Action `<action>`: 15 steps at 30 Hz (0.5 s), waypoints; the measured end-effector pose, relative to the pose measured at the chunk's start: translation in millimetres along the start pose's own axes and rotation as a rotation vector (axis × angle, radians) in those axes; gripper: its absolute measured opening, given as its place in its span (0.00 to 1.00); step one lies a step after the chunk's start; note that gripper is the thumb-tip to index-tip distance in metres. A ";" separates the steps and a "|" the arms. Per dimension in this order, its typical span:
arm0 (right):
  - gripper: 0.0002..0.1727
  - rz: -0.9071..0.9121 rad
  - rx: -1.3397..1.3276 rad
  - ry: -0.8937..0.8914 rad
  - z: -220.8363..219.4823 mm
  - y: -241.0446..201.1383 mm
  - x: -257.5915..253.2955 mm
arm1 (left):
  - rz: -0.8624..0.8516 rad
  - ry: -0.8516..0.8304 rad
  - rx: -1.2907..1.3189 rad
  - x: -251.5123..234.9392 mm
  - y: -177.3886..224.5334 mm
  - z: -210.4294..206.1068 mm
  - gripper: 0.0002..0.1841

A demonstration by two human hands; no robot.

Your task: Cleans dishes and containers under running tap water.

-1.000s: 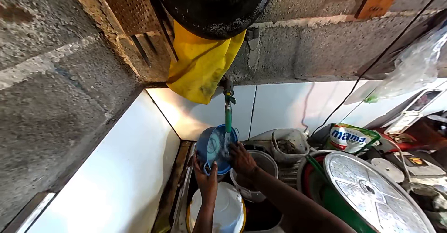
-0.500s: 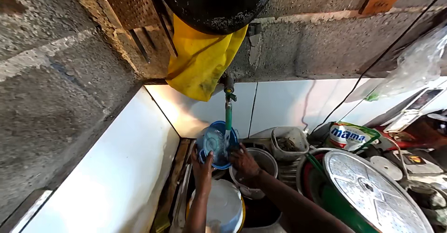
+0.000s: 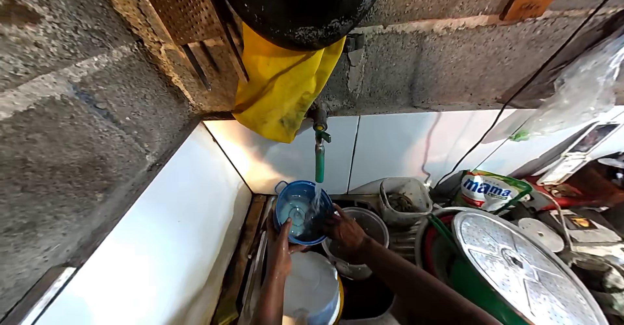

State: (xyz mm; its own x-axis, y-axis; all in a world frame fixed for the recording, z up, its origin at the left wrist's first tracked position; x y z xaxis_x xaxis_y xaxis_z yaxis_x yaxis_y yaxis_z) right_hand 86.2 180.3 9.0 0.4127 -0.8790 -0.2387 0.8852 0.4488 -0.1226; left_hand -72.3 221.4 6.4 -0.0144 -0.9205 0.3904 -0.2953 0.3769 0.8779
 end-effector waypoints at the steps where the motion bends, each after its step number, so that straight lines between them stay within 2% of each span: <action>1: 0.13 0.007 -0.027 0.048 6.4 -7.2 -2.9 | -0.017 -0.004 0.013 1.9 -2.0 -2.3 0.43; 4: 0.16 -0.086 -0.234 -0.049 5.5 -32.8 -11.1 | -0.164 -0.007 0.064 5.9 -18.2 -5.7 0.53; 6: 0.17 -0.104 -0.320 -0.154 -4.9 -36.4 -9.8 | -0.190 0.015 0.058 6.9 -17.9 0.1 0.50; 8: 0.18 -0.091 -0.264 -0.191 -15.1 -18.9 -3.3 | -0.119 0.017 -0.010 8.2 -8.5 4.8 0.45; 11: 0.16 -0.050 -0.093 -0.094 -9.0 1.8 -2.0 | 0.067 -0.026 -0.125 6.2 2.2 10.9 0.38; 13: 0.15 0.002 -0.092 -0.095 0.8 -10.1 -3.9 | 0.117 -0.024 -0.164 3.3 4.3 16.4 0.34; 15: 0.15 -0.028 -0.181 -0.226 10.8 -25.7 -5.8 | 0.138 -0.055 -0.178 -0.8 1.4 20.3 0.30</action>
State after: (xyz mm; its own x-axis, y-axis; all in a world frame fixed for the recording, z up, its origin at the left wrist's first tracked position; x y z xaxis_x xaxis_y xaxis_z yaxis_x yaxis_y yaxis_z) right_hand 63.4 172.2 23.9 0.4441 -0.8959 -0.0142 0.8525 0.4273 -0.3011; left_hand -92.0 220.6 1.7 -0.0965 -0.8612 0.4989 -0.1136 0.5075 0.8541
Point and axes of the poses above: each hand's wrist, its own x-axis away from the middle knuckle, its own z-axis out of the back of the hand, y = z × x, the point moved 9 cm from there along -x, towards the middle knuckle, and after that the axes turned 6 degrees about x, right-handed, at the moved point
